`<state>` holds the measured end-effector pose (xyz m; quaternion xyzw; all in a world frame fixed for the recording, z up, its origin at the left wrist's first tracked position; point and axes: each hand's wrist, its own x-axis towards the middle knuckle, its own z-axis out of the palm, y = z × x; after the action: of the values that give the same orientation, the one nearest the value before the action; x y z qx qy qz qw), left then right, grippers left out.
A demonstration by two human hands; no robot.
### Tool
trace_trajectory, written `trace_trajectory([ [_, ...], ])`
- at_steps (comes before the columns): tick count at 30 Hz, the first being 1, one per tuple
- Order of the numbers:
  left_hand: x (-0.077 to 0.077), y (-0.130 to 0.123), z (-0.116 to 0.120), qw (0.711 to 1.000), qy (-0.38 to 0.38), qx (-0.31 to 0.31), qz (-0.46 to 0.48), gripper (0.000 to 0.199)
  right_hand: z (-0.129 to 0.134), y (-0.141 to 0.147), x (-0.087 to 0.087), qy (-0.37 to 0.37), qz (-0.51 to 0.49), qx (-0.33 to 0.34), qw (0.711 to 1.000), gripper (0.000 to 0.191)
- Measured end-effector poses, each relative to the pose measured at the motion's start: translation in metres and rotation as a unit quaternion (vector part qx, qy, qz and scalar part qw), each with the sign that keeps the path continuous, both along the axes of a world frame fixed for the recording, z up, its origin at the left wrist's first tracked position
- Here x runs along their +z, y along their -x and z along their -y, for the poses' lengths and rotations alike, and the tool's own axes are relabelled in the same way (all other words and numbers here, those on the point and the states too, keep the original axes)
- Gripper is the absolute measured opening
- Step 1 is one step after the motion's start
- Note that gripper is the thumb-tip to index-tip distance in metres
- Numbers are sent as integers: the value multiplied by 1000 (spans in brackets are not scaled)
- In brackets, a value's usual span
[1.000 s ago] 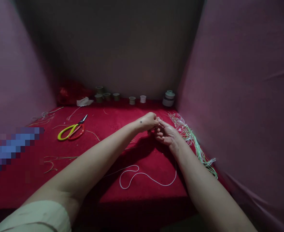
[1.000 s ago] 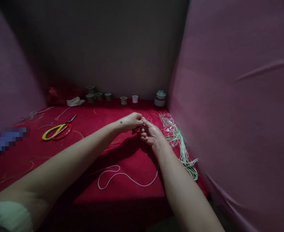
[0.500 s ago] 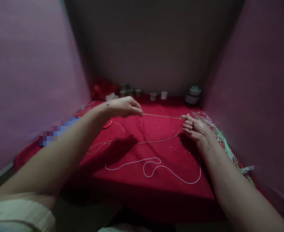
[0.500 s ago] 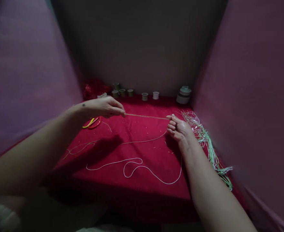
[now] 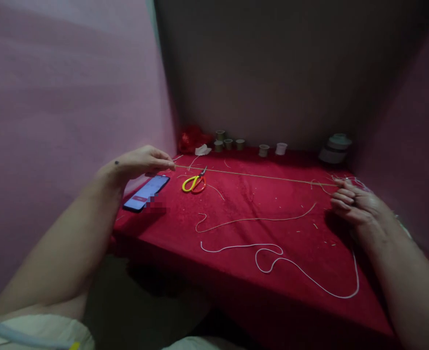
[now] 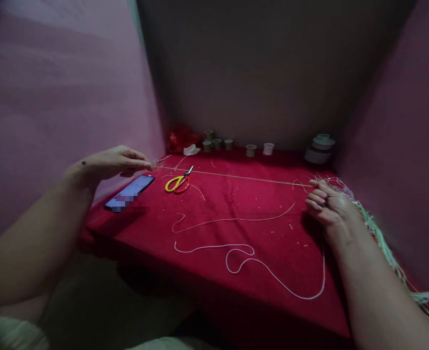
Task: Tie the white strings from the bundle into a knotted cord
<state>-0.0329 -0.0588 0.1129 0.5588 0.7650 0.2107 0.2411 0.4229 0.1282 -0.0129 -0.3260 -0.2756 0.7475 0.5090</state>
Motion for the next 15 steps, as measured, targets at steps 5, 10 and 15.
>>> trace_trajectory([
  [5, -12, 29, 20, 999, -34, 28, 11, 21, -7, -6, -4, 5, -12, -35, 999, 28],
  [10, -28, 36, 26, 988, -96, 84, 89, 24, -5, -6, -3, 2, -15, -44, 999, 26],
  [15, -43, 38, 26, 942, -154, 158, 252, 17, -4, -8, -2, -15, -17, -52, 998, 27],
])
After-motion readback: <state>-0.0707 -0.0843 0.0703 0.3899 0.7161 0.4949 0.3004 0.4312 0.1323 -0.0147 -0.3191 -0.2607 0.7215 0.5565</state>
